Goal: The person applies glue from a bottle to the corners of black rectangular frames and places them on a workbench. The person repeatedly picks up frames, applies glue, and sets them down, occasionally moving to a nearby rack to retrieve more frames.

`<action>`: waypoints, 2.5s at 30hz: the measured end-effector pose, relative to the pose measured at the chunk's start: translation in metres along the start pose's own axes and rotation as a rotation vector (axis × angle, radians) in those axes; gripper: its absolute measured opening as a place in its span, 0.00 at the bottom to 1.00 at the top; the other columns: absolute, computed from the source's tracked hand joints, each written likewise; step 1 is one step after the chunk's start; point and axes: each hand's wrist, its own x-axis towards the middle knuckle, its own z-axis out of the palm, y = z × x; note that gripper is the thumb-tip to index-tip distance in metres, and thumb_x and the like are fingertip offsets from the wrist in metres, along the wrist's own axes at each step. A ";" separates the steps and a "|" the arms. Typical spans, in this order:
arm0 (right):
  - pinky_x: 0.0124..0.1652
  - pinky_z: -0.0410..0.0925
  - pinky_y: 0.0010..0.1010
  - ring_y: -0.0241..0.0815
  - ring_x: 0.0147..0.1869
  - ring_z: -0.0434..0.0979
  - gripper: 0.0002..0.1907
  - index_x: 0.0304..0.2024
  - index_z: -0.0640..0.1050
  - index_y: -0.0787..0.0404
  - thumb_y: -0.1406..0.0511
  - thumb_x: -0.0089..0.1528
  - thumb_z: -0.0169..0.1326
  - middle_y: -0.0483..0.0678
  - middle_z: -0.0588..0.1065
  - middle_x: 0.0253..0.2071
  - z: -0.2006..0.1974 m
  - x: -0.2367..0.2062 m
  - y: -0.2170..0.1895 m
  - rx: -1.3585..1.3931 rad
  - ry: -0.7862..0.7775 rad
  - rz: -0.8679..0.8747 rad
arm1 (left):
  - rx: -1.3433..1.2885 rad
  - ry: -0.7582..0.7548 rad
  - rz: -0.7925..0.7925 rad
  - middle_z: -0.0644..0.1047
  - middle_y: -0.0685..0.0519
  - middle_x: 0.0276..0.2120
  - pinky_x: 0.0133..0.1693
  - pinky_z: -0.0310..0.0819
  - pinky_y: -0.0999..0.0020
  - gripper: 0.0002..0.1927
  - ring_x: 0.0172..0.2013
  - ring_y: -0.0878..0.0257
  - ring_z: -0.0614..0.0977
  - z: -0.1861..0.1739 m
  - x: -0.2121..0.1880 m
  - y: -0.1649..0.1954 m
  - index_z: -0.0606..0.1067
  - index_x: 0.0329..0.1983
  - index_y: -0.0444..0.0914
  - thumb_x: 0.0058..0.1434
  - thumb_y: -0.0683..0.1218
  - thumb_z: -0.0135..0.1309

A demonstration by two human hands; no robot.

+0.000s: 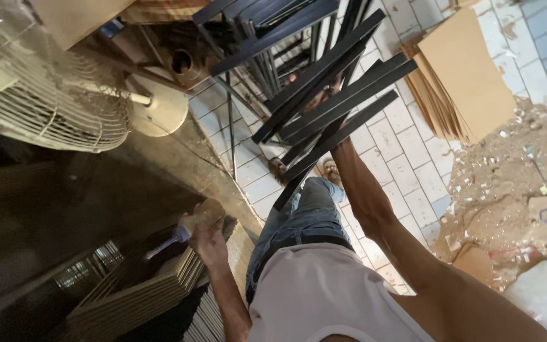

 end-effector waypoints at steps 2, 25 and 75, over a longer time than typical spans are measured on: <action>0.60 0.70 0.50 0.55 0.60 0.75 0.22 0.56 0.64 0.65 0.56 0.67 0.37 0.58 0.76 0.50 0.004 0.001 -0.004 0.071 0.105 0.080 | 0.018 -0.038 0.017 0.66 0.41 0.68 0.58 0.74 0.39 0.36 0.65 0.44 0.70 0.006 0.007 -0.003 0.58 0.73 0.43 0.65 0.44 0.61; 0.58 0.69 0.59 0.63 0.57 0.74 0.23 0.45 0.78 0.60 0.48 0.69 0.45 0.56 0.76 0.44 -0.041 -0.115 -0.102 0.270 -0.252 0.244 | 0.050 -0.055 0.108 0.71 0.50 0.66 0.60 0.74 0.55 0.36 0.64 0.52 0.73 0.015 -0.067 -0.070 0.70 0.70 0.42 0.59 0.51 0.67; 0.58 0.71 0.57 0.73 0.71 0.65 0.23 0.74 0.55 0.71 0.65 0.80 0.31 0.71 0.59 0.71 -0.115 -0.766 0.081 1.571 1.715 1.951 | -0.328 1.984 1.363 0.77 0.48 0.55 0.62 0.77 0.57 0.37 0.57 0.55 0.79 0.011 -1.033 -0.447 0.71 0.60 0.36 0.47 0.37 0.73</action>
